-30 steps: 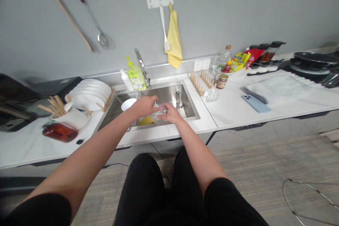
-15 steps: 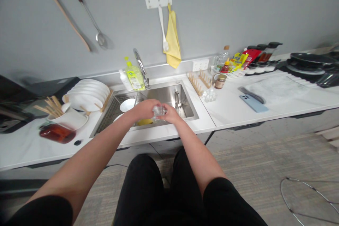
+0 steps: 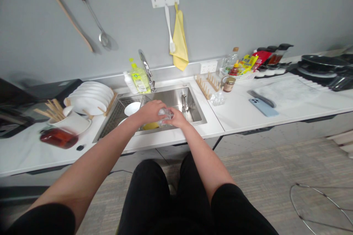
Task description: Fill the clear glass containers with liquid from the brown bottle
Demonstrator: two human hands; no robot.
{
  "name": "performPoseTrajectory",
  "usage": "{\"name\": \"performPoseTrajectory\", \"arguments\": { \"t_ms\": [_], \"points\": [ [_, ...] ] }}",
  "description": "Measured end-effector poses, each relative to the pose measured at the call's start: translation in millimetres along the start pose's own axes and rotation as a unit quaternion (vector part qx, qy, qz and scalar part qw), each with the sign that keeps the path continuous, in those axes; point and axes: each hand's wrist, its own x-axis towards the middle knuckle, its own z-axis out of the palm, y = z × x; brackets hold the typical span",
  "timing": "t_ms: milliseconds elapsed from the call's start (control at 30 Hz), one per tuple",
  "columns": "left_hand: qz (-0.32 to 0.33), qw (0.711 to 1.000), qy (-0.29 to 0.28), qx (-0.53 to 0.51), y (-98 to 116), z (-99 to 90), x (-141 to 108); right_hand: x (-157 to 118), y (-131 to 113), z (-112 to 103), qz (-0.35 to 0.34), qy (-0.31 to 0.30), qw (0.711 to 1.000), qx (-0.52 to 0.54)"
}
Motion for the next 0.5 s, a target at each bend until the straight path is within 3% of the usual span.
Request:
{"name": "performPoseTrajectory", "arguments": {
  "t_ms": [100, 167, 267, 333, 400, 467, 500],
  "points": [
    [-0.018, 0.999, -0.042, -0.013, -0.8, -1.7, 3.3, -0.4, -0.4, 0.0, 0.002, -0.005, 1.000, -0.006],
    [0.031, 0.996, -0.059, -0.054, -2.7, -3.1, 4.4, -0.4, -1.0, -0.3, 0.004, -0.009, 1.000, -0.012],
    [0.094, 0.988, -0.034, -0.115, -4.5, -3.6, 2.5, -0.3, -2.1, -1.0, 0.002, -0.011, 1.000, -0.003],
    [0.055, 0.992, 0.008, -0.112, -3.4, -2.1, 0.2, -0.3, -2.6, -1.2, -0.001, -0.006, 1.000, 0.000],
    [-0.027, 0.996, 0.034, -0.079, -1.3, 0.1, -1.4, -0.3, -2.7, -1.2, 0.000, -0.003, 1.000, -0.005],
    [-0.073, 0.995, 0.025, -0.056, 0.4, 2.2, -1.8, -0.3, -2.5, -0.8, 0.005, -0.005, 1.000, -0.001],
    [-0.065, 0.996, 0.011, -0.061, 0.9, 3.0, -1.6, -0.3, -2.2, -0.5, 0.009, -0.008, 1.000, 0.003]
  ]
}}
